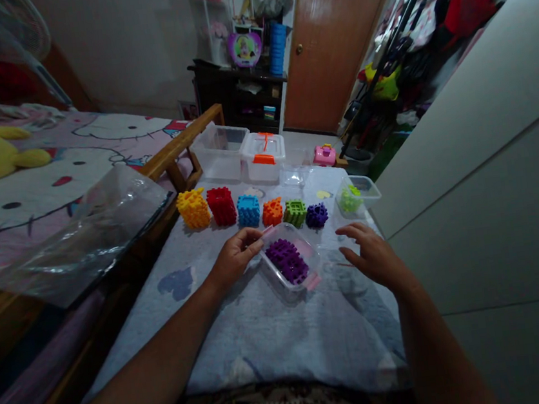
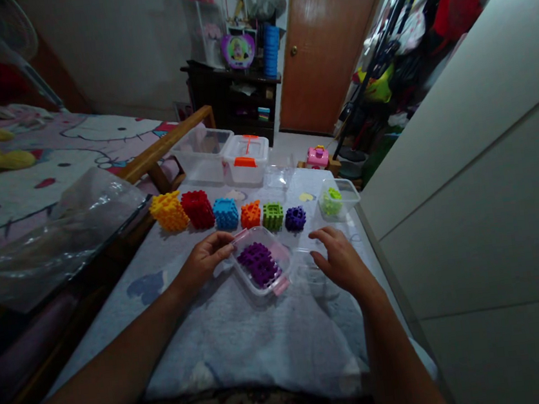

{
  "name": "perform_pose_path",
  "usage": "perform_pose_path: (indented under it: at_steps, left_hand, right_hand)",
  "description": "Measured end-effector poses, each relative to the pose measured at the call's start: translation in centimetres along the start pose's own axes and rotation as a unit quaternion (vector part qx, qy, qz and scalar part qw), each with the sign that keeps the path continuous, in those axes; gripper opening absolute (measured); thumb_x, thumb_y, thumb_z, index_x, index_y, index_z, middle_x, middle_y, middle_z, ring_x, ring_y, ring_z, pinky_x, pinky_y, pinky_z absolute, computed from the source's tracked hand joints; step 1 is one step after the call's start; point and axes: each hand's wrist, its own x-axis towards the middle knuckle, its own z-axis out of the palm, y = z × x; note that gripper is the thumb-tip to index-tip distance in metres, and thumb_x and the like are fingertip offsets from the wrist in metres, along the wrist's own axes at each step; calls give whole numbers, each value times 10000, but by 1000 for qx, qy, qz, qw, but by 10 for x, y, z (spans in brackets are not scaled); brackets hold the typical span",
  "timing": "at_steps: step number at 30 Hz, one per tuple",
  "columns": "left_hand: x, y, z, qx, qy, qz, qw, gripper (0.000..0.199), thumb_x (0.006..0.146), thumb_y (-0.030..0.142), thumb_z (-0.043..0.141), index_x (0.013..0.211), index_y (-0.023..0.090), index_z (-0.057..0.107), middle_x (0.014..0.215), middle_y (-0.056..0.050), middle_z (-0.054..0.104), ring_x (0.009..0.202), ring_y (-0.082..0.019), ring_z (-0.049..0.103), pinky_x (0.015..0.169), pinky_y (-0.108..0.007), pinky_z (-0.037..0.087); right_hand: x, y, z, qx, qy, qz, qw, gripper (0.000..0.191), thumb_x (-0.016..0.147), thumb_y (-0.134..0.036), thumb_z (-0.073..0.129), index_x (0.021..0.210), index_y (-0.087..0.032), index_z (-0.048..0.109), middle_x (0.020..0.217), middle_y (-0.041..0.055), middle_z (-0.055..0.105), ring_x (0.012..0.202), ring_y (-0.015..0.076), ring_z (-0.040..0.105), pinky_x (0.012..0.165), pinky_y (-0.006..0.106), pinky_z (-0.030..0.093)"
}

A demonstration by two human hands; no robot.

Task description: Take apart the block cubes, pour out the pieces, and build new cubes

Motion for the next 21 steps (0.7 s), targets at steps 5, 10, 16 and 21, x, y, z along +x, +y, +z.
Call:
perform_pose_path:
  at_steps: [5, 10, 16, 21]
  left_hand:
    - [-1, -5, -2, -20, 24, -2, 1000, 231, 738, 362, 744, 881, 221, 628, 784, 16, 598, 726, -151, 564, 651, -258, 470]
    - [10, -10, 4, -55, 31, -35, 997, 367, 775, 444, 704, 1053, 220, 620, 823, 5, 624, 694, -142, 580, 620, -251, 475]
    - [20, -14, 10, -50, 38, -77, 995, 383, 792, 487, 675, 984, 157, 706, 734, -13, 627, 587, -118, 526, 552, -227, 416]
    - [20, -10, 10, -108, 9, -120, 987, 336, 756, 459, 726, 891, 151, 722, 680, -23, 640, 599, -145, 577, 527, -229, 429]
  right_hand:
    - [-34, 19, 29, -26, -76, 32, 996, 757, 711, -330, 757, 1402, -195, 480, 1427, 171, 507, 1343, 343, 446, 1106, 537, 381]
    - [-38, 27, 42, -19, -43, 30, 998, 575, 784, -287, 687, 1333, -187, 550, 1386, 170, 552, 1308, 326, 486, 1093, 530, 395]
    - [-27, 29, 45, -14, 6, 24, 1000, 184, 874, -212, 549, 932, -183, 721, 1169, 147, 675, 1111, 290, 619, 984, 481, 485]
    - [-29, 30, 46, -4, 38, 24, 999, 208, 897, -253, 547, 887, -192, 745, 1124, 133, 703, 1066, 281, 642, 946, 464, 507]
